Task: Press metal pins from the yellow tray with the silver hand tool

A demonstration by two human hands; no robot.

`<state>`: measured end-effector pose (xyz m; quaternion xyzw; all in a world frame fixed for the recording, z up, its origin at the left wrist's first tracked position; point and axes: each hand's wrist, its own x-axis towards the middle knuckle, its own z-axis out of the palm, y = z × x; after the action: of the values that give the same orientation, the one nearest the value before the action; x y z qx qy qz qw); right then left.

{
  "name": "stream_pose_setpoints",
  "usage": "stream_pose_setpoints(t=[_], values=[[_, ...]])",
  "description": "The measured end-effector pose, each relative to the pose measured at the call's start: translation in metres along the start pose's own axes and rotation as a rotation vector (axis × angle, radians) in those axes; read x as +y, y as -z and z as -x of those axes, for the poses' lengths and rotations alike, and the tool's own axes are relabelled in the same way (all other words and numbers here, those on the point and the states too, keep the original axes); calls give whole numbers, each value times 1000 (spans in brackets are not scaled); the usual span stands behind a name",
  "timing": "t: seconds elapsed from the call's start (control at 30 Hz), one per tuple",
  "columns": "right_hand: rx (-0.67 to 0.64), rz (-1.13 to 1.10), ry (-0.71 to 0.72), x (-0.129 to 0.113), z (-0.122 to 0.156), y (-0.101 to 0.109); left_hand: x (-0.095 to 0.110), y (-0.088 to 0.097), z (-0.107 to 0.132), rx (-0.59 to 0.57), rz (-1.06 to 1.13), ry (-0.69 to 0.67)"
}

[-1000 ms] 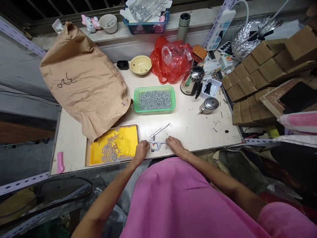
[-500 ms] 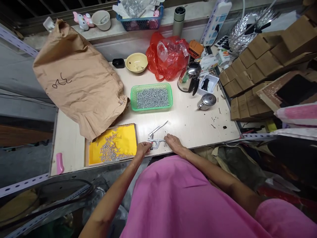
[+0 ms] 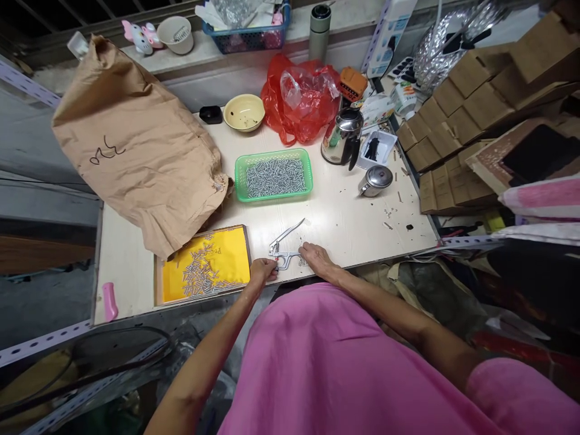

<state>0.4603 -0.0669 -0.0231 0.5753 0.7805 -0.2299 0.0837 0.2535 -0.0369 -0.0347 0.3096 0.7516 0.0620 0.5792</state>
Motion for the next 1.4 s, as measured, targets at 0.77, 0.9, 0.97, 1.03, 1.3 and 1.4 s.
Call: stream_pose_setpoints(t=[0.77,0.9,0.97,1.03,1.3,1.4], values=[[51,-38,14,3,-4,-13,3,0,2,-12,-321,-26],[38,-71,-8,2,-3,-12,3,-3,4,-16,-222,34],[69,-93,-8,3,-4,-8,2,-3,5,-23,-165,47],[124,-108,25,6,-8,-3,2,-3,7,-22,-150,49],[85,10,217,25,-47,22,2,-5,8,3,-99,47],[76,54,234,24,-52,26,0,-6,7,-1,-90,41]])
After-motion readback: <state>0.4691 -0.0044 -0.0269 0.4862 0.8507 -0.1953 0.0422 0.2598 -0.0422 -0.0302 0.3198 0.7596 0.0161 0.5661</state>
